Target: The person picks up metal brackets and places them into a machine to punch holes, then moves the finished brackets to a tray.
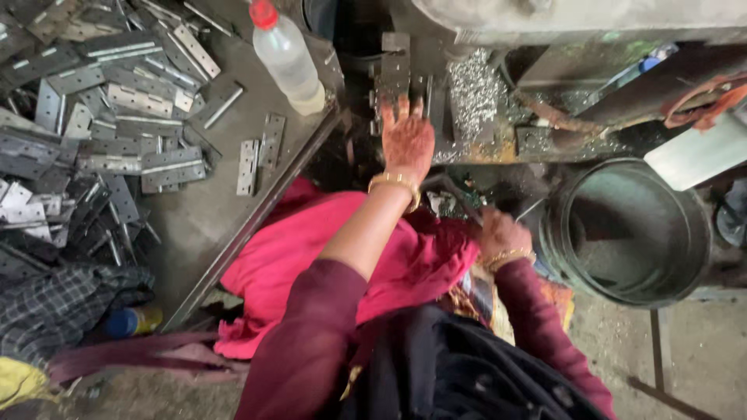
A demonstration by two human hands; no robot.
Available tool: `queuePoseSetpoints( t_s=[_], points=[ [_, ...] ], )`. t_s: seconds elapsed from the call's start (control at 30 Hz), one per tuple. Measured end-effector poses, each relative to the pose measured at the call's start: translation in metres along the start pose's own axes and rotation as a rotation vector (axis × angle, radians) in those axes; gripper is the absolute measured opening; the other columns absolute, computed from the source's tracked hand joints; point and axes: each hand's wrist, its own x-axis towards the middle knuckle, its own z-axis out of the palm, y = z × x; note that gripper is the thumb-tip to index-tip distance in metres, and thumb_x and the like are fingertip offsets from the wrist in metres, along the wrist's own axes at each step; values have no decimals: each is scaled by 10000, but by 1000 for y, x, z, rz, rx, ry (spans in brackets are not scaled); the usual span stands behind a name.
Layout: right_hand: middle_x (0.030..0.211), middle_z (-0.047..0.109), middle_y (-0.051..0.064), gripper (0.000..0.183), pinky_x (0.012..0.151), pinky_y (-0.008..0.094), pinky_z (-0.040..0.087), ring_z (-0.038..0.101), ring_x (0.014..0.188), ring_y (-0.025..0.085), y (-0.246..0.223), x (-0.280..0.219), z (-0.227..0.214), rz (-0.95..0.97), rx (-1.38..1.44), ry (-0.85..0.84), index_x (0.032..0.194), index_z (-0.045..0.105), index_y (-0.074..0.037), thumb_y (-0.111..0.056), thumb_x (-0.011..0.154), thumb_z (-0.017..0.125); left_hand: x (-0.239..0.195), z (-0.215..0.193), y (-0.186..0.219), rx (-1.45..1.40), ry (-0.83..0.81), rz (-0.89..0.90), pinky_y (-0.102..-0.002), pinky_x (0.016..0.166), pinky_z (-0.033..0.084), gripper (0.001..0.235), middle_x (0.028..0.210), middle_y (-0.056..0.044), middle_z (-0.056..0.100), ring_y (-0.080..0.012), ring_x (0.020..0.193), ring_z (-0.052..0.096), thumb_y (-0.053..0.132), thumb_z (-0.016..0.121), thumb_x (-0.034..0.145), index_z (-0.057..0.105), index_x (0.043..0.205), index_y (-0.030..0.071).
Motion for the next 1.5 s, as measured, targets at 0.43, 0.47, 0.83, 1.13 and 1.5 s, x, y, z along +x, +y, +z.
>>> queuePoseSetpoints(
  t_s=[0.43, 0.47, 0.83, 1.13, 1.5],
  points=[
    [965, 736, 203, 485, 730, 512, 573, 730, 875, 402, -20, 8, -13, 62, -119, -85, 1071, 676, -93, -562, 954, 627, 17, 1, -2, 167, -11, 6, -637, 1236, 84, 398, 1505, -111, 554, -344, 1516, 355, 175, 443, 1002, 715, 1269, 58],
    [988, 744, 195, 495, 754, 498, 584, 738, 895, 390, -16, 14, -9, 105, -156, -78, 1036, 700, -90, -575, 978, 618, 15, 2, 0, 141, -4, 0, -640, 1235, 76, 399, 1509, -105, 546, -338, 1510, 355, 183, 441, 996, 715, 1262, 66],
    [998, 724, 224, 564, 795, 507, 566, 707, 942, 422, 2, 11, 8, 47, -45, -23, 1090, 660, -72, -609, 919, 674, 26, -26, 6, 102, -203, -101, -637, 1215, 24, 371, 1635, -82, 399, -291, 1544, 272, 212, 441, 986, 746, 1176, 120],
    [1039, 722, 225, 455, 739, 527, 537, 682, 970, 459, 30, 12, 56, -360, 134, 96, 1182, 679, -119, -479, 907, 636, -26, -53, -35, -237, 318, -181, -614, 1082, 308, 500, 1424, -136, 594, -334, 1375, 464, 273, 659, 804, 690, 1281, 127],
    [1082, 729, 235, 462, 821, 548, 565, 712, 993, 439, -4, 1, 27, 55, -11, -54, 1171, 673, -93, -489, 933, 643, -159, -27, -244, 205, 164, -726, -591, 928, 466, 296, 1102, -161, 669, -410, 1135, 584, 116, 645, 816, 665, 1110, 86]
  ],
)
